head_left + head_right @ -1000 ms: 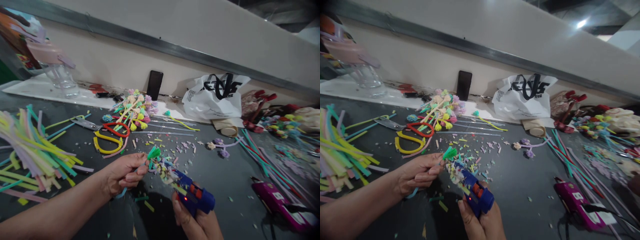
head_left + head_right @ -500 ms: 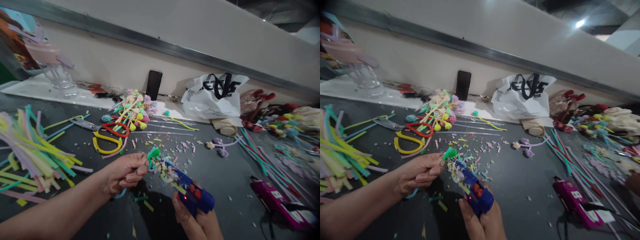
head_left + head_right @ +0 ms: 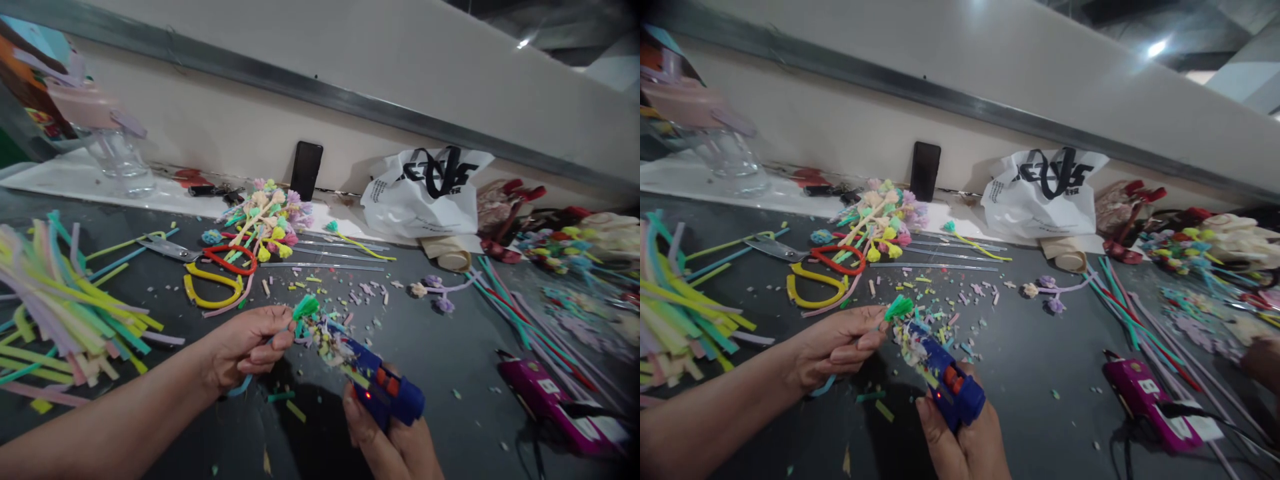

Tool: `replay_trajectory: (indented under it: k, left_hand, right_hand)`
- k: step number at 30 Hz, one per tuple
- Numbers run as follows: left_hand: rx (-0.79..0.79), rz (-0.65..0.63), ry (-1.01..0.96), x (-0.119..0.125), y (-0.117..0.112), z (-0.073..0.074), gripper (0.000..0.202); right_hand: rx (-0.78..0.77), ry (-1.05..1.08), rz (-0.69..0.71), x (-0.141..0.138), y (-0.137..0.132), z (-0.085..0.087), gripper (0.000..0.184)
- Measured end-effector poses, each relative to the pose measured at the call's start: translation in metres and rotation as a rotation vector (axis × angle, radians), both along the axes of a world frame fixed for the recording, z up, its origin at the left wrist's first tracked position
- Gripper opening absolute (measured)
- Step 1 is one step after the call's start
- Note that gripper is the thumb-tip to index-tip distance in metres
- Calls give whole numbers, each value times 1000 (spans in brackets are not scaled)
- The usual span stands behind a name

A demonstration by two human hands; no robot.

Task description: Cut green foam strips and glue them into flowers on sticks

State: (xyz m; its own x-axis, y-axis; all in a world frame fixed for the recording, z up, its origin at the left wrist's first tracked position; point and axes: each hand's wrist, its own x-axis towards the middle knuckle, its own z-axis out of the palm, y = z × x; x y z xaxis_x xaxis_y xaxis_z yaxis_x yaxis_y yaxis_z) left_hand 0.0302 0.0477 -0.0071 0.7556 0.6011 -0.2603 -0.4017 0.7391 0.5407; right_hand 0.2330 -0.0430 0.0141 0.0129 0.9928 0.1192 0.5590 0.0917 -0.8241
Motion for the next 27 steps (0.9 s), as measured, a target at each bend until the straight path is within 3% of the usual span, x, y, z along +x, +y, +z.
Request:
replay_trajectory:
  k: [6, 12, 17, 20, 24, 27]
  left_hand:
    - [21, -6, 17, 0, -1, 0, 22]
    - [86, 0, 74, 1, -6, 0, 20]
    - [172, 0, 158, 5, -12, 2, 20]
    - [258, 21, 267, 8, -17, 12, 25]
    - [446, 15, 547, 13, -23, 37, 24]
    - [767, 119, 840, 15, -30, 52, 16]
  right_hand:
    - [75, -236, 14, 27, 5, 1, 18]
    - [30, -642, -193, 95, 19, -6, 38]
    - [-17, -793, -166, 140, 20, -11, 38]
    - [-25, -745, -173, 157, 21, -18, 42]
    - [-34, -682, -185, 171, 23, -19, 44]
    - [35, -677, -266, 164, 20, -5, 40]
